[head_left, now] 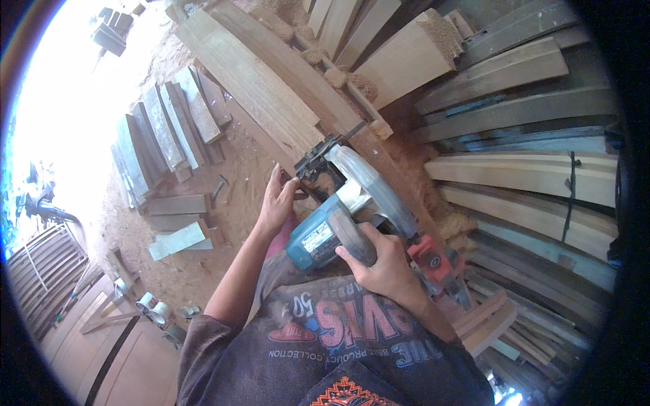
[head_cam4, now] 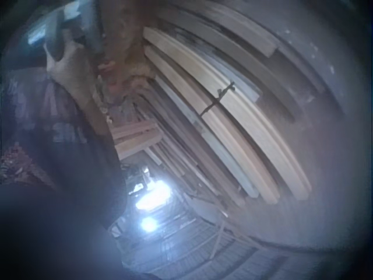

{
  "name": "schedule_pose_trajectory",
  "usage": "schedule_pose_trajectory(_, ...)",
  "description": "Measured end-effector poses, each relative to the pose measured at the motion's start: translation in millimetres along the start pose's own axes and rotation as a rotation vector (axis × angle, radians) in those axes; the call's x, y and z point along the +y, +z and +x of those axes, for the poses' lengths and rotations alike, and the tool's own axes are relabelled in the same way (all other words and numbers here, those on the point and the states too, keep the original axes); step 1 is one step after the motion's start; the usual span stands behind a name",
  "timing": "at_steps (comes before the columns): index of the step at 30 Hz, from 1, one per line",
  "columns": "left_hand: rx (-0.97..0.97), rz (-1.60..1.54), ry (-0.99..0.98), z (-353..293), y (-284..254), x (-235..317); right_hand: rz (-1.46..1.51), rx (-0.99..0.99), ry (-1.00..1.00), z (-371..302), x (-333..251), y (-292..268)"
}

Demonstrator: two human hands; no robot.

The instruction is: The person measures and marks a wooden plank, then uses a circular saw to cut it into smaller pieces. After cutting, the person uses a hand planer to smooth the edges of the cut wood.

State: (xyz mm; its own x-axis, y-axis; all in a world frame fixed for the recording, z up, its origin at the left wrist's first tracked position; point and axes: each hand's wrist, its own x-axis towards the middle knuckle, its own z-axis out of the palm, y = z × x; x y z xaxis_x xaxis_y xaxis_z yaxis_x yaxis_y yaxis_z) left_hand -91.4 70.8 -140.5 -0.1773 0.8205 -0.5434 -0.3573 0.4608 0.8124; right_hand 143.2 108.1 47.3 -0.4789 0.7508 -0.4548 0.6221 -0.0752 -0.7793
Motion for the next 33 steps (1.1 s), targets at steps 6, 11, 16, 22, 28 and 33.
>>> schedule_pose_trajectory(6, -0.029, 0.09, 0.067, -2.1, 2.1, 6.3, 0.04, 0.035, -0.014, -2.9, -1.7, 5.3)
schedule_pose_trajectory(11, 0.009, 0.131, 0.055, -3.3, 5.4, 11.7, 0.045, 0.035, -0.036, -2.0, -0.4, 5.9)
schedule_pose_trajectory(16, 0.058, 0.158, 0.013, -4.9, 10.0, 14.6, 0.071, 0.054, -0.052, -2.9, -1.6, 9.0)
schedule_pose_trajectory(22, 0.108, 0.229, 0.062, -4.2, 12.6, 12.8, 0.042, 0.058, -0.034, -4.5, -3.9, 8.0)
schedule_pose_trajectory(28, 0.114, 0.177, 0.017, -5.1, 13.9, 13.5, 0.036, 0.058, -0.019, -5.3, -5.4, 10.0)
schedule_pose_trajectory(33, 0.122, 0.152, 0.035, -7.0, 16.4, 16.3, 0.049, 0.082, -0.052, -4.4, -4.0, 11.8)
